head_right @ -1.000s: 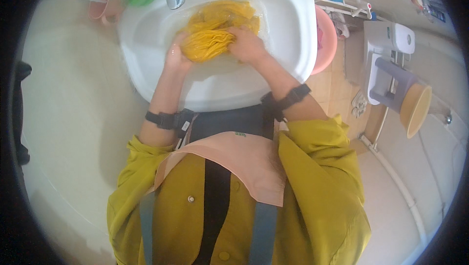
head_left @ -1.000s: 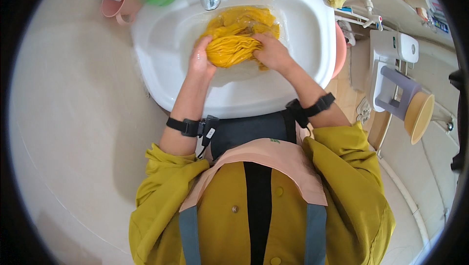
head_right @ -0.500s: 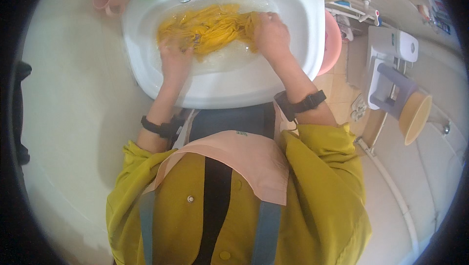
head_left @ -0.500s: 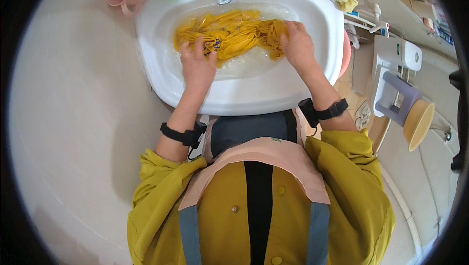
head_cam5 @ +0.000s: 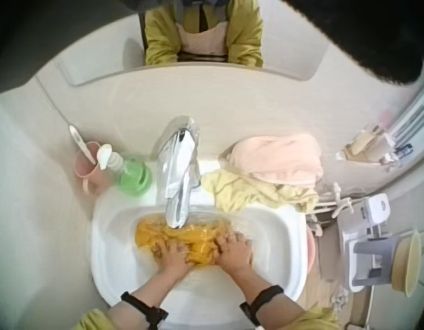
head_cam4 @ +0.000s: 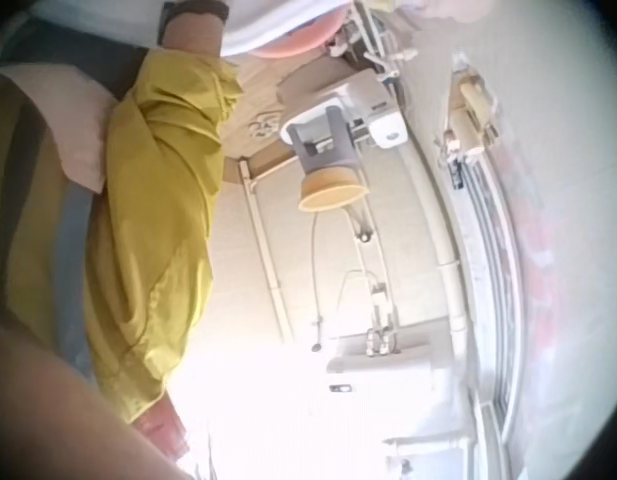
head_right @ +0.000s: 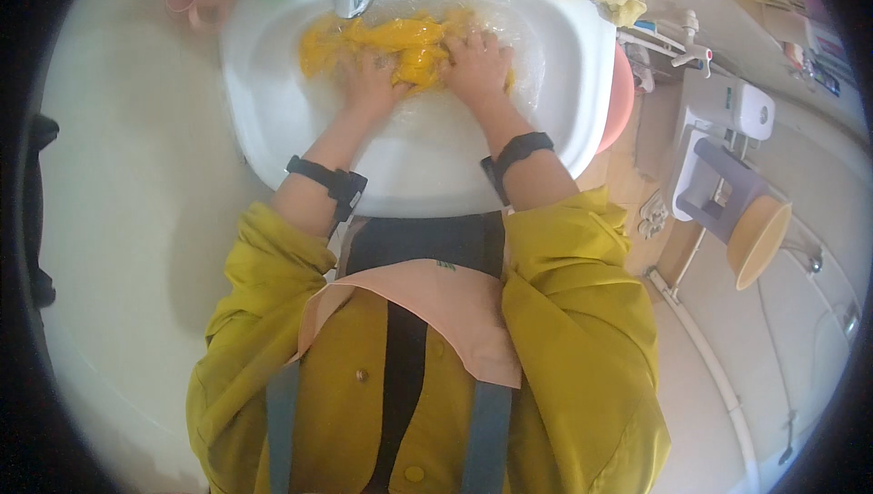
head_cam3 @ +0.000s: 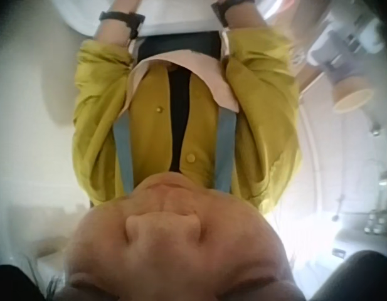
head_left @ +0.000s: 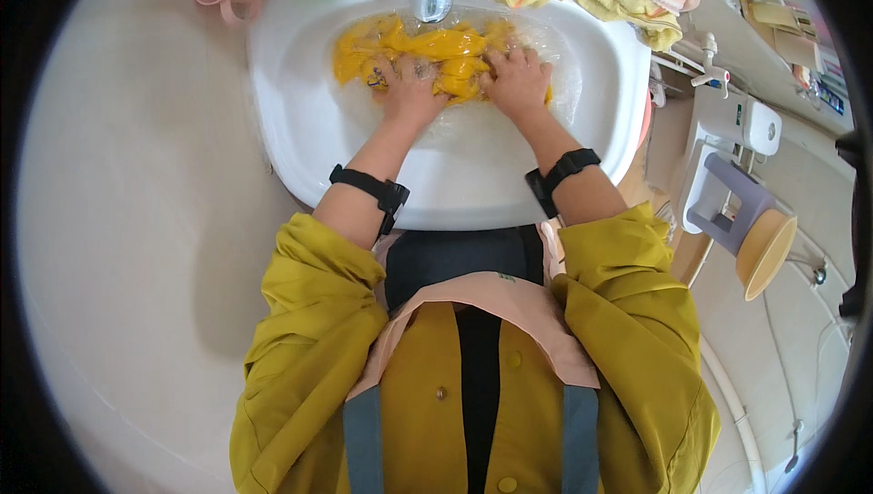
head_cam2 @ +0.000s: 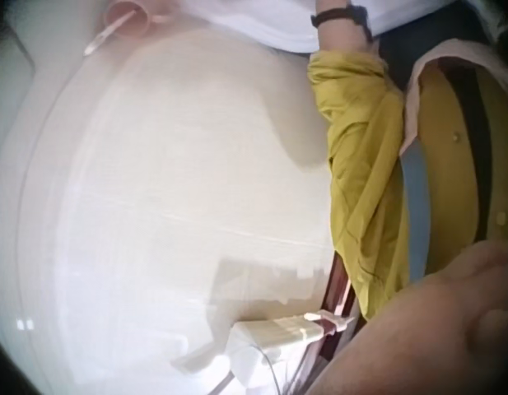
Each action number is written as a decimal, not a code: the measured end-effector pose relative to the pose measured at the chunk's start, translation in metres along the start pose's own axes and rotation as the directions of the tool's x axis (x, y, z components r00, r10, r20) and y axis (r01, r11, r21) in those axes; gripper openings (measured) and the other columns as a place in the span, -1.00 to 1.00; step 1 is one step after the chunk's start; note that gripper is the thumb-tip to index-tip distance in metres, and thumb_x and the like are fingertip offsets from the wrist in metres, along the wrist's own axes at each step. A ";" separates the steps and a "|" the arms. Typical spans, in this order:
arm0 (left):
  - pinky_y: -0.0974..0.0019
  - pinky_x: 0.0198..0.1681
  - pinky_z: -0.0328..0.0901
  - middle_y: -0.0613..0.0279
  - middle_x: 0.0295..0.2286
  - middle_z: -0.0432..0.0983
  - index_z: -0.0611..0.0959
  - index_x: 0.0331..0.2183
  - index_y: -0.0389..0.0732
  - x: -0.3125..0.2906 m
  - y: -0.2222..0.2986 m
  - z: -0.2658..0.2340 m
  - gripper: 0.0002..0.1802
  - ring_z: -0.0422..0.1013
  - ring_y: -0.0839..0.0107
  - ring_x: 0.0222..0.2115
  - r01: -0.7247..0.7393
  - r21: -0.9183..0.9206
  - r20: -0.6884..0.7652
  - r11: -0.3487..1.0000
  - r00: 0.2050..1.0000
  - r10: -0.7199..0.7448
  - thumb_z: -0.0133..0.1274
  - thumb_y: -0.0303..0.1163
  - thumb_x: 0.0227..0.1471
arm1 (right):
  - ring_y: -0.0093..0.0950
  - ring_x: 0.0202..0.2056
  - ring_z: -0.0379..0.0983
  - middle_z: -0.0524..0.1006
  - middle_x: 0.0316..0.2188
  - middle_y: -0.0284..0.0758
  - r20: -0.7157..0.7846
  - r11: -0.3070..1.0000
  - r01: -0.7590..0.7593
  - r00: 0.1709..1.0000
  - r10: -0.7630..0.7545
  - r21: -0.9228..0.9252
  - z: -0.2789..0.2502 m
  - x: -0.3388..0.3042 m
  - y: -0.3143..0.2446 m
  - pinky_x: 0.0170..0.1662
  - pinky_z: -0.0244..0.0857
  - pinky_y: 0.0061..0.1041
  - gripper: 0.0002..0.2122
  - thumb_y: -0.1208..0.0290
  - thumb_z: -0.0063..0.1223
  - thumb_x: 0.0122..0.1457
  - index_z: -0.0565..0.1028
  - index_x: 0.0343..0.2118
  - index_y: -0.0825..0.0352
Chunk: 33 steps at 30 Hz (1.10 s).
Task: The person hand-washes a yellow t-shirt in a bathroom sink, scrubbing and rinsing it under running water. After wringing out the yellow shirt, they place it in a pink basin and begin washing a gray garment in the same manner.
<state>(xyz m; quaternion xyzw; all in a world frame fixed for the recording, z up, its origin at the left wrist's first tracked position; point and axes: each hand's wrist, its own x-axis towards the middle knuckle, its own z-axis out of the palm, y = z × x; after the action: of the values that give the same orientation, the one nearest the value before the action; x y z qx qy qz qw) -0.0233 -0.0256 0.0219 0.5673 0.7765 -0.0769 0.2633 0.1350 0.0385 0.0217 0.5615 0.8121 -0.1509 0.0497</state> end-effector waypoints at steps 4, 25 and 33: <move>-0.07 0.12 -0.09 0.09 0.12 -0.09 0.27 0.06 0.10 -0.005 -0.025 0.014 -0.30 -0.25 -0.05 0.14 -0.028 -0.502 -0.199 0.864 0.976 -0.084 0.09 -0.09 -0.17 | -0.19 -0.06 0.22 0.21 0.02 -0.14 -0.014 0.909 -0.317 0.943 0.333 0.272 -0.004 -0.003 -0.036 0.00 0.09 -0.21 -0.65 0.22 -0.02 -0.06 0.41 -0.16 0.16; 0.18 -0.16 0.29 0.08 -0.17 0.36 0.31 -0.04 -0.20 -0.045 -0.026 -0.048 -0.56 0.37 0.25 -0.22 0.188 -0.940 0.245 -0.285 0.953 -0.178 -0.11 -0.25 0.04 | -0.20 -0.37 0.41 0.37 -0.32 -0.17 -0.042 0.962 -0.132 0.988 0.146 0.240 -0.039 -0.017 -0.038 -0.31 0.31 -0.25 -0.78 0.13 -0.08 0.05 0.45 -0.33 0.12; -0.39 -0.04 -0.06 -0.07 0.13 -0.17 0.15 0.12 0.19 -0.057 -0.025 -0.017 -0.25 -0.22 -0.15 0.12 -0.046 -0.082 -0.317 0.996 0.948 0.017 0.02 0.01 -0.10 | -0.11 0.12 -0.01 0.03 0.16 -0.17 -0.196 0.979 -0.130 0.968 0.160 0.156 0.004 -0.020 0.017 0.10 -0.08 -0.04 -0.49 0.12 -0.06 0.04 0.19 0.10 0.00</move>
<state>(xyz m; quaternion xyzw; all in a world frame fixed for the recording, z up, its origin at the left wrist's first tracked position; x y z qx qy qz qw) -0.0392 -0.0750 0.0607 0.5724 0.8021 0.0534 0.1619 0.1580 0.0249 0.0192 0.6342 0.7568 -0.1448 -0.0642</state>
